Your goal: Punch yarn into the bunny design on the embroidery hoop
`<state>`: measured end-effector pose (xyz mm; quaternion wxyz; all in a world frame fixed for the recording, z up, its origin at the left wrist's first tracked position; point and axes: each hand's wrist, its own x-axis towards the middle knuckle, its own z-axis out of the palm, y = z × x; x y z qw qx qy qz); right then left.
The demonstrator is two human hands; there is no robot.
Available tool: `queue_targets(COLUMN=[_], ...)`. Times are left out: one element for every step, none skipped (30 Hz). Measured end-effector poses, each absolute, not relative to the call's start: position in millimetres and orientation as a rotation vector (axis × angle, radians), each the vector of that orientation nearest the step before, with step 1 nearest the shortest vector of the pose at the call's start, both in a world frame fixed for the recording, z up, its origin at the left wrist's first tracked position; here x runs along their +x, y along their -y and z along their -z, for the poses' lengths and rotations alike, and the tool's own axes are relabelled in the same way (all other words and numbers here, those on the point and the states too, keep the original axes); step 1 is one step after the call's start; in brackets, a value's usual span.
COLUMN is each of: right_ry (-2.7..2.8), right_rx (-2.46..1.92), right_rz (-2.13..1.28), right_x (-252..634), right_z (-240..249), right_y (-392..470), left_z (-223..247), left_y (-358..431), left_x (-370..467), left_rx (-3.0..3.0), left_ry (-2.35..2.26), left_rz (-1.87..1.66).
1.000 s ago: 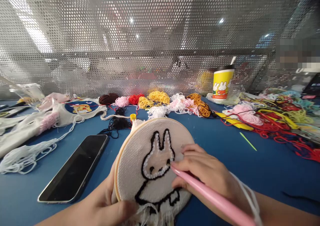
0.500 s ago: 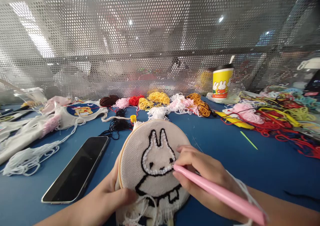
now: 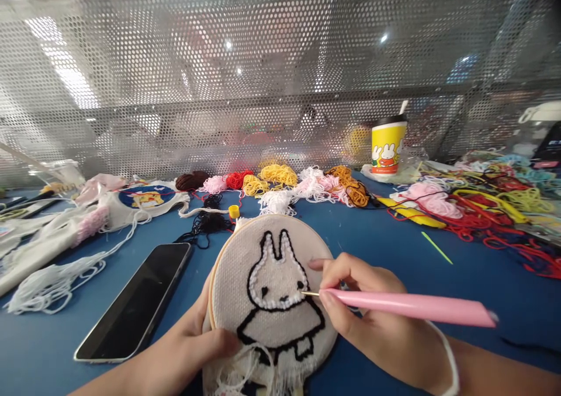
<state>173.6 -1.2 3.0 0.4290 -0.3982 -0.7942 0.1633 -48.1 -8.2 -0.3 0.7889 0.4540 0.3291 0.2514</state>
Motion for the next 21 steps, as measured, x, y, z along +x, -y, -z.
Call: queue_targets(right_ry=[1.957, 1.935, 1.919, 1.908, 1.905, 1.904, 1.9, 1.893, 1.885, 1.878, 1.874, 1.873, 1.877, 1.88, 1.878, 1.873, 1.863, 1.852, 1.844, 1.842, 1.847], right_rx=[-0.985, -0.969, -0.948, -0.927, -0.903, -0.886, -0.875, -0.869, -0.866, -0.862, -0.859, -0.858, -0.861, -0.865, -0.869, -0.871, -0.868, -0.863, -0.859, -0.86, -0.867], right_rz=[-0.422, -0.443, -0.467, -0.491, -0.512, -0.532, -0.548, -0.562, -0.575, -0.587, -0.595, -0.599, -0.603, -0.604, -0.607, -0.614, -0.621, -0.627, -0.629, -0.627, -0.618], right_x=[173.5, 173.6, 173.7, 174.0, 174.4, 174.9, 175.4, 175.9, 176.3, 176.6, 176.8, 177.0, 177.2, 177.3, 177.5, 177.7, 177.9, 178.0, 178.2, 178.2, 178.2], right_z=[-2.9, -2.6, -2.0, -1.2, -0.4, 0.2, 0.7, 1.1, 1.2, 1.2, 1.2, 1.2, 1.4, 1.7, 2.1, 2.6, 3.0, 3.3, 3.5, 3.3, 3.0], right_y=[0.8, 0.2, -0.3, -0.9, -1.4, -1.8, -2.0, -2.0, -2.0, -1.9, -1.8, -1.8, -1.7, -1.8, -1.9, -2.0, -2.1, -2.2, -2.1, -2.0, -1.7], left_z=[0.9, 1.8, 2.8, 3.8, 4.7, 5.3, 5.6, 5.6, 5.3, 4.8, 4.1, 3.2, 2.3, 1.5, 0.9, 0.5, 0.5, 0.7, 1.3, 2.0, 2.9], left_y=[8.3, 8.4, 8.5, 8.6, 8.7, 8.8, 8.8, 8.8, 8.7, 8.5, 8.4, 8.3, 8.2, 8.2, 8.2, 8.3, 8.4, 8.5, 8.6, 8.7, 8.7], left_x=[-48.5, -49.1, -49.7, -50.4, -51.0, -51.5, -51.8, -51.9, -51.8, -51.5, -51.1, -50.4, -49.8, -49.1, -48.5, -48.0, -47.9, -47.9, -48.2, -48.8, -49.4], left_rx=[0.974, 0.971, 0.97, 0.972, 0.975, 0.981, 0.986, 0.989, 0.991, 0.993, 0.995, 0.997, 0.999, 0.999, 0.999, 1.0, 1.001, 1.003, 1.005, 1.01, 1.015], left_ry=[-0.699, -0.694, -0.694, -0.7, -0.705, -0.708, -0.708, -0.706, -0.704, -0.703, -0.701, -0.696, -0.689, -0.681, -0.674, -0.67, -0.669, -0.67, -0.673, -0.677, -0.682], left_rz=[-0.55, -0.558, -0.562, -0.561, -0.555, -0.546, -0.536, -0.53, -0.529, -0.53, -0.534, -0.538, -0.542, -0.546, -0.55, -0.551, -0.55, -0.551, -0.552, -0.554, -0.556])
